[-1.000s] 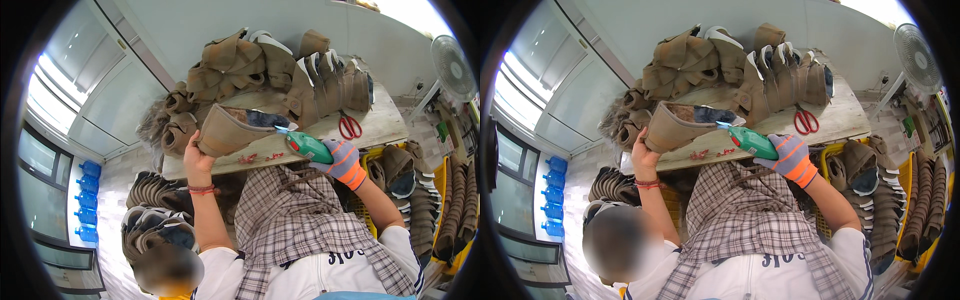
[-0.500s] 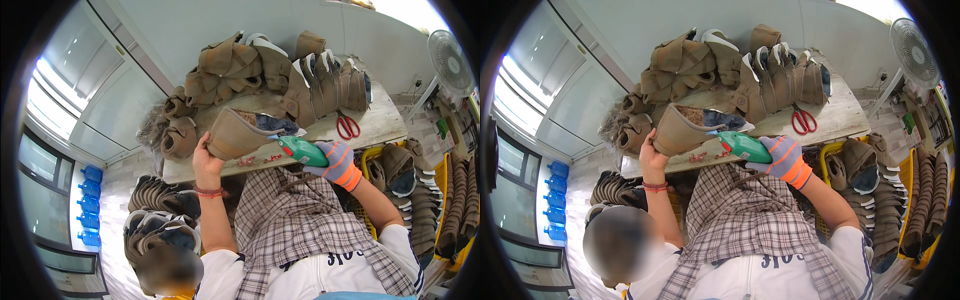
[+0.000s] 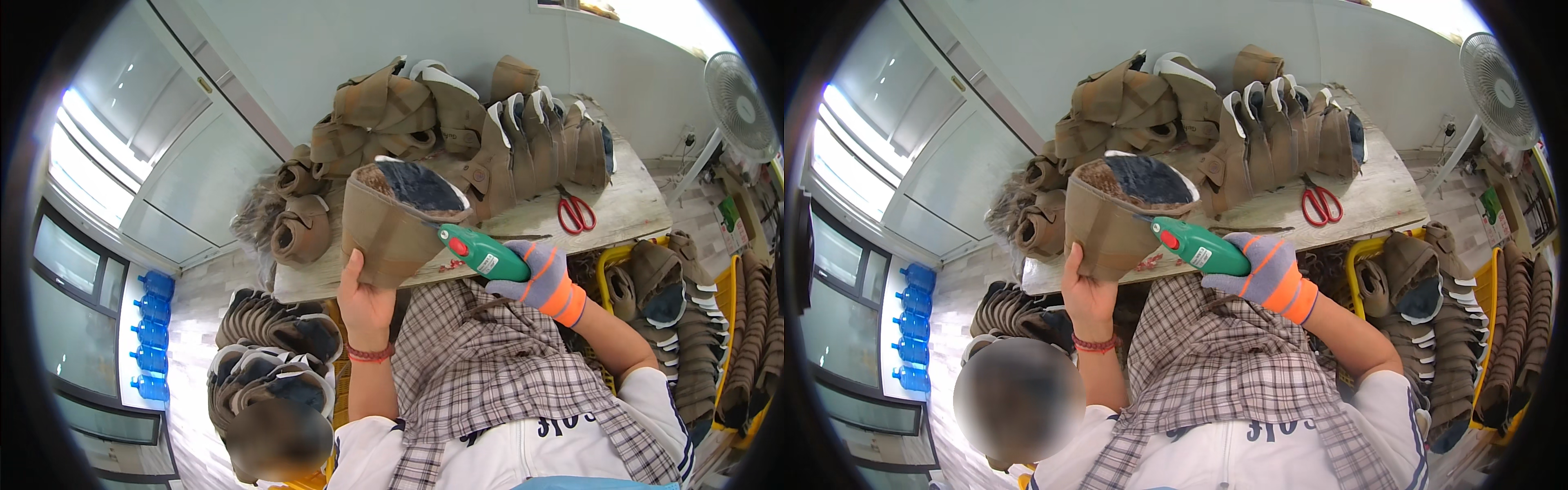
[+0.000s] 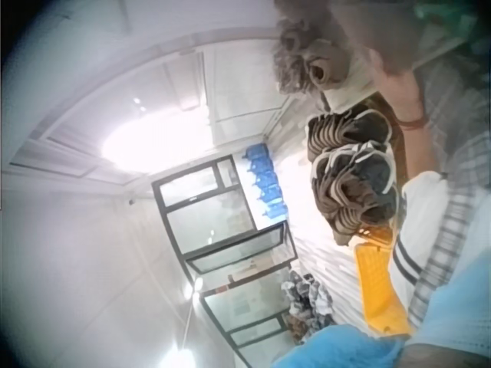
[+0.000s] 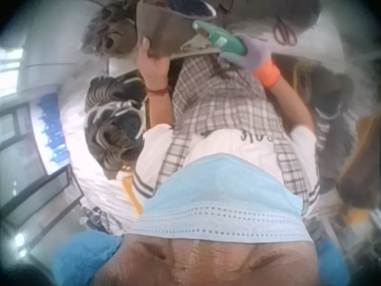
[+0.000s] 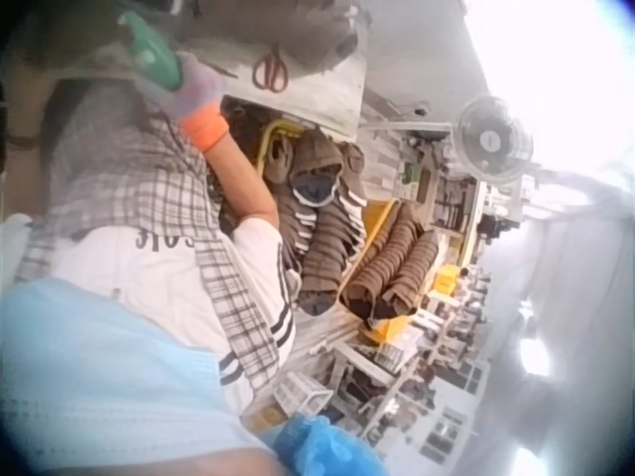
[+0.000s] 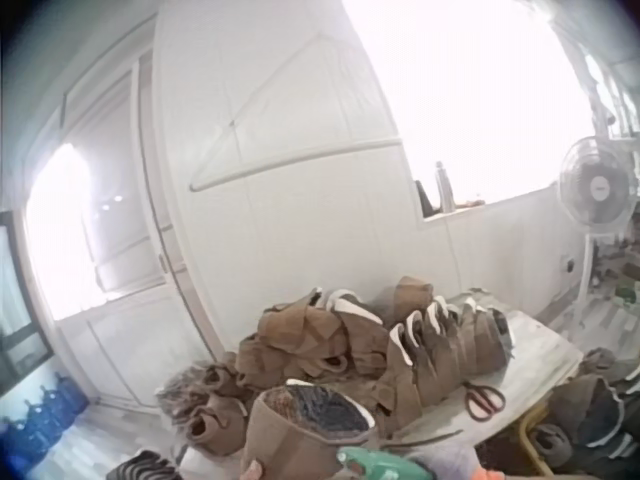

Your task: The person uses a handheld electric trimmer to shave and smooth the exterior surface of several beige boots. They hold each boot with one hand and run the trimmer along the sides and top, then place the finished boot on a nearby table.

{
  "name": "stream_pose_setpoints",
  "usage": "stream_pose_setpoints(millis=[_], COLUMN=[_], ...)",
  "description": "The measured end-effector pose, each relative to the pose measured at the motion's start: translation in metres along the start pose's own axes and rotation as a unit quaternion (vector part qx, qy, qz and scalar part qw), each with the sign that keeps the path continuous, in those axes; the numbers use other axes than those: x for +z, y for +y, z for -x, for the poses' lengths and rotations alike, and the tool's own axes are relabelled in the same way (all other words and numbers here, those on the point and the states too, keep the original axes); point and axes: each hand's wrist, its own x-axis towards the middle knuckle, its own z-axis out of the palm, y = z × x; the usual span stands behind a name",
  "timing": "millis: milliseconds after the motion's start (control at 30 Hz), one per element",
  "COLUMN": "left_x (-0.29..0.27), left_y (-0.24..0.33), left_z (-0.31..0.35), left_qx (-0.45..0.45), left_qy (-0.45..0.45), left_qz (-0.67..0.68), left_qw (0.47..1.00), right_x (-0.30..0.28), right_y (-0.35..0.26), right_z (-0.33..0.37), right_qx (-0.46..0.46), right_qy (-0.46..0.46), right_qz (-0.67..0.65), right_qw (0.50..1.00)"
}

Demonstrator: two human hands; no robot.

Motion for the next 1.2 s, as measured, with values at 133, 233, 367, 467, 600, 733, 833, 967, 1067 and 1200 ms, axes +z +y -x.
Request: stream_pose_setpoints(millis=[133, 233, 367, 467, 600, 733, 833, 967, 1067, 1200], left_x=[-0.003, -0.003, -0.016, -0.025, -0.030, -0.030, -0.027, -0.031, -0.039, -0.062], left_y=[-0.004, -0.009, -0.017, -0.021, -0.026, -0.029, -0.031, -0.035, -0.039, -0.045], left_z=[0.012, 0.019, 0.021, 0.023, 0.024, 0.011, 0.011, 0.014, 0.015, 0.021], left_qx=[0.047, 0.078, 0.101, 0.109, 0.117, 0.222, 0.273, 0.274, 0.268, 0.219], left_qy=[-0.032, -0.065, -0.066, -0.048, -0.074, -0.166, -0.185, -0.215, -0.212, -0.233], left_qz=[-0.072, -0.139, -0.234, -0.354, -0.563, -0.702, -0.781, -0.816, -0.823, -0.829], left_qw=[0.996, 0.985, 0.965, 0.928, 0.815, 0.656, 0.530, 0.461, 0.453, 0.459], right_x=[0.005, 0.010, 0.012, 0.013, 0.015, 0.017, 0.018, 0.016, 0.016, 0.015], right_y=[-0.004, -0.005, -0.007, -0.006, -0.005, -0.003, -0.003, -0.008, -0.007, -0.009], right_z=[0.002, 0.002, 0.001, 0.000, 0.000, -0.002, -0.002, -0.005, -0.005, -0.007], right_qx=[-0.003, -0.005, 0.015, 0.022, 0.025, 0.054, 0.084, 0.127, 0.137, 0.162], right_qy=[0.011, 0.020, 0.022, 0.032, 0.056, 0.066, 0.068, 0.064, 0.064, 0.045], right_qz=[-0.044, -0.077, -0.118, -0.123, -0.133, -0.155, -0.180, -0.210, -0.230, -0.276], right_qw=[0.999, 0.997, 0.993, 0.992, 0.989, 0.984, 0.978, 0.967, 0.961, 0.946])
